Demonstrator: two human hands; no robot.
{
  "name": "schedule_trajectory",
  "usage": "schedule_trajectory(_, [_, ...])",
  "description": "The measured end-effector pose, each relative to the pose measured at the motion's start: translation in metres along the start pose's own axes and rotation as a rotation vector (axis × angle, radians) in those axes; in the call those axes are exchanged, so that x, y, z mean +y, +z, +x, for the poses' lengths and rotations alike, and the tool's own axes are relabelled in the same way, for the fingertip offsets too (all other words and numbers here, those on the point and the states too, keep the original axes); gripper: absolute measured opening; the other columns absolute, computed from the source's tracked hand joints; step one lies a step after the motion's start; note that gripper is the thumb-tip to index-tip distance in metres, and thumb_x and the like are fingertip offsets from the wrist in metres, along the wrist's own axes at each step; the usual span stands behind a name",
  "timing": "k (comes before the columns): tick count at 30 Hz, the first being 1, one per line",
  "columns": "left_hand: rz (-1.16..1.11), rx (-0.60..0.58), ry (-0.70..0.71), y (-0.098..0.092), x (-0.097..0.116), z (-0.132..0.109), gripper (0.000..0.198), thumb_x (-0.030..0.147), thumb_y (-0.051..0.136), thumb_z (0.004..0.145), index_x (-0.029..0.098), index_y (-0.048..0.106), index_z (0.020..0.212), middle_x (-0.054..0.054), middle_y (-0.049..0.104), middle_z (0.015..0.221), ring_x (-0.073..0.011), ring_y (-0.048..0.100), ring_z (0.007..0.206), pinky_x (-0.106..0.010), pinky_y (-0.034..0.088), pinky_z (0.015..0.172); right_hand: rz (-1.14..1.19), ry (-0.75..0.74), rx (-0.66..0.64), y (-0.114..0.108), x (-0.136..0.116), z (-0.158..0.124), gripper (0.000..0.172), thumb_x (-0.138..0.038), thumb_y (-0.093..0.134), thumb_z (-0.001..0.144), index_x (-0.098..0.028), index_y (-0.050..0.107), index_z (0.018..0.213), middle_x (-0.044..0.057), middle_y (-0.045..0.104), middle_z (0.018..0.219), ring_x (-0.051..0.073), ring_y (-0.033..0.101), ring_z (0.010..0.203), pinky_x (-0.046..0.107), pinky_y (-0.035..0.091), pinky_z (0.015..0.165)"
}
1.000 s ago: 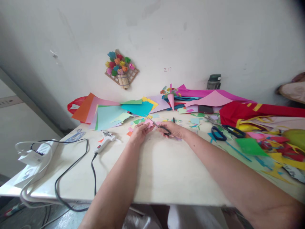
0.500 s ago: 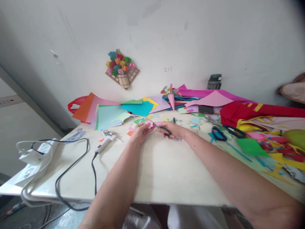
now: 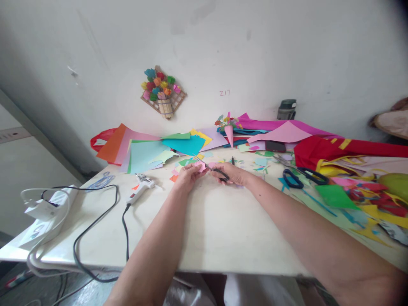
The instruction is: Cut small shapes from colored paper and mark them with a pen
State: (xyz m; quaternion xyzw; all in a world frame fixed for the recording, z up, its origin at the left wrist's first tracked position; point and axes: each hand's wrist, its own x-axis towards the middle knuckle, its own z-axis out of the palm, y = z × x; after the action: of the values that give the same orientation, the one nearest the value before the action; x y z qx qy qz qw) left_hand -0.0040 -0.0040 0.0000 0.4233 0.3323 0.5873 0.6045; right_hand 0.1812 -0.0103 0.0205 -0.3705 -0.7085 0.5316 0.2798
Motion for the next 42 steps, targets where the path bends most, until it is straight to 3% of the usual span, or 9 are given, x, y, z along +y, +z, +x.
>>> schedule_trajectory(13, [0.033,-0.014,0.003,0.0002,0.0,-0.0002,0.015,0.018,0.075,0.06,0.01,0.065,0.068,-0.005,0.066,0.068,-0.0151,0.064,0.069,-0.029,0.055,0.071,-0.015,-0.012,-0.014,-0.0002,0.0035,0.0017,0.023,-0.038,0.058,0.074,-0.017,0.05,0.077,-0.006,0.05,0.051,0.004,0.042,0.033,0.014,0.019,0.028])
schedule_trajectory(25, [0.06,-0.01,0.037,0.0019,0.0036,-0.0028,0.021,0.024,0.078,0.057,0.013,0.061,0.057,-0.001,0.059,0.062,-0.0107,0.056,0.062,-0.025,0.054,0.062,-0.014,0.008,-0.001,0.0008,0.0004,0.0009,0.025,-0.04,0.059,0.075,-0.017,0.049,0.075,-0.006,0.051,0.05,0.004,0.042,0.033,0.014,0.02,0.027])
schedule_trajectory(42, [0.057,-0.014,0.018,0.0037,0.0038,-0.0043,0.019,0.023,0.078,0.058,0.013,0.062,0.059,-0.001,0.061,0.063,-0.0108,0.057,0.063,-0.025,0.053,0.063,0.006,0.008,0.002,0.0009,0.0014,0.0014,0.022,-0.037,0.059,0.074,-0.017,0.049,0.076,-0.006,0.051,0.05,0.003,0.042,0.033,0.013,0.019,0.027])
